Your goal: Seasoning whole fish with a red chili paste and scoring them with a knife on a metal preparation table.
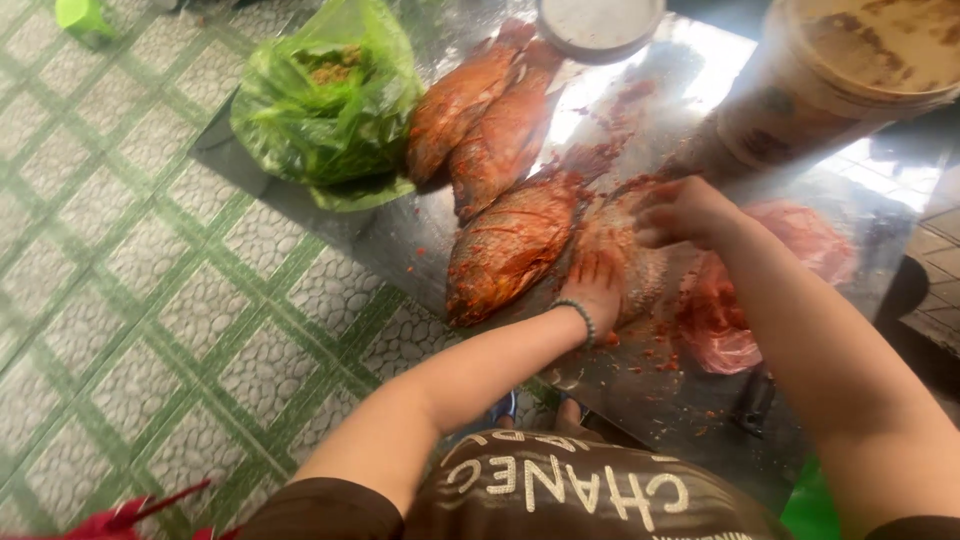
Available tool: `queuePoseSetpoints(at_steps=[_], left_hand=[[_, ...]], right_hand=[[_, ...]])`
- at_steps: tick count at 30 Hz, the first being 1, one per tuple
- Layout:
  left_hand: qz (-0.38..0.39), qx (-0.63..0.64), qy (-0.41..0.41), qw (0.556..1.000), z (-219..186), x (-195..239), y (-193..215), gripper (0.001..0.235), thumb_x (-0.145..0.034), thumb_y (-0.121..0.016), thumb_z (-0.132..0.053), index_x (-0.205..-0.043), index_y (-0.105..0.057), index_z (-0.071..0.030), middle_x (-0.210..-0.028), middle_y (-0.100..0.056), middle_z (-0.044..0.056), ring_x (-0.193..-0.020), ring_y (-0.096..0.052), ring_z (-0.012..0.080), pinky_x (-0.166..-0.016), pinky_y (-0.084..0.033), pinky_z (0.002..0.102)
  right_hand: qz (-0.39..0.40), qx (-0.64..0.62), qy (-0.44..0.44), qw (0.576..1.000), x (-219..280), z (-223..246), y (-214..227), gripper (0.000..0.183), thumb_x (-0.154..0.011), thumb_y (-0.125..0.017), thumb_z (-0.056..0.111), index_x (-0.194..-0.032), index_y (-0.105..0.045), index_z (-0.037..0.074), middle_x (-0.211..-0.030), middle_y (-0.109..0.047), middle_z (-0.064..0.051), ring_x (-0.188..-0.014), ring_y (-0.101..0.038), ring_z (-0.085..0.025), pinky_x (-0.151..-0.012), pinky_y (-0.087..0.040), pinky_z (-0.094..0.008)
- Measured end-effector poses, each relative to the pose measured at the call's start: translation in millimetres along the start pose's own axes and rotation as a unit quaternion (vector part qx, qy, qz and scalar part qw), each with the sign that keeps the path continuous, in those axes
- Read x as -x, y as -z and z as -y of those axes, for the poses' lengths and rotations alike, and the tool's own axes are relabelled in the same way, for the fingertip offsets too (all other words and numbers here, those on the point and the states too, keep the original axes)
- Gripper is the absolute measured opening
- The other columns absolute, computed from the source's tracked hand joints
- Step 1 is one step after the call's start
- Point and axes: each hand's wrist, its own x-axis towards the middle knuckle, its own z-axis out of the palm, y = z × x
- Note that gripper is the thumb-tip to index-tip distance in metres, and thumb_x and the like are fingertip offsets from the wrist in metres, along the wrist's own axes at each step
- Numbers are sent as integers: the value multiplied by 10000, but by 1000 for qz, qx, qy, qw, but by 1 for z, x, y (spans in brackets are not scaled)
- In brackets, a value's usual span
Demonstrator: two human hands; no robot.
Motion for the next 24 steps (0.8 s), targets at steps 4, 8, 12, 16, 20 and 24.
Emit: queuePoseSetpoints(at_steps=[4,8,12,16,20,24], left_hand=[[-140,111,50,983,78,83,15,904,-844,-757,-448,-1567,-303,-151,-1646,-226,244,-1497,-244,433,-1203,-257,560],[-183,389,319,845,192,64,-54,1222,-679,-917,-564,-1559,-234,-61,-1528,-404,238,-1404,-423,413,-1163,-364,478],[-202,510,199,812,198,51,-81,1314,-437,-919,-563,-1499,-327,-66,-1476,-562,194,-1357,-567,349,-1150,-450,419],[-98,468,292,828,151,80,-37,1493,-614,-912,-567,-1649,66,-115,-1634,-199,282,-1504,-270,430,-1229,-277,467],[-229,328,247,882,126,68,-61,1332,-782,-849,-534,-1561,72,33,-1657,14,317,-1528,-38,487,-1253,-77,509],[-291,151,250,911,160,2,-153,1322,-831,-845,-430,-1667,56,56,-1717,13,337,-1557,-38,458,-1261,-61,444]], right_hand=[[41,267,246,931,4,51,-71,346,-751,-849,221,-1075,-804,109,-1048,-790,-56,-890,-735,-183,-781,-604,-358],[134,95,151,975,-27,69,-144,285,-874,-749,209,-1129,-790,87,-1011,-807,-104,-845,-719,-149,-783,-604,-347],[8,99,144,985,-49,95,-157,289,-835,-739,117,-1119,-770,70,-1053,-805,-94,-817,-756,-155,-749,-630,-355],[-156,255,180,937,-111,52,-138,254,-1004,-622,191,-1190,-764,93,-1073,-776,-189,-916,-740,-277,-834,-573,-398],[-96,275,93,952,-80,53,-195,516,-993,-556,221,-1503,-498,162,-1331,-657,-236,-1186,-663,-390,-1000,-534,-505],[-169,451,296,825,-75,4,-261,733,-904,-608,258,-1552,-350,31,-1597,-274,-311,-1460,-243,-485,-1175,-256,-574]])
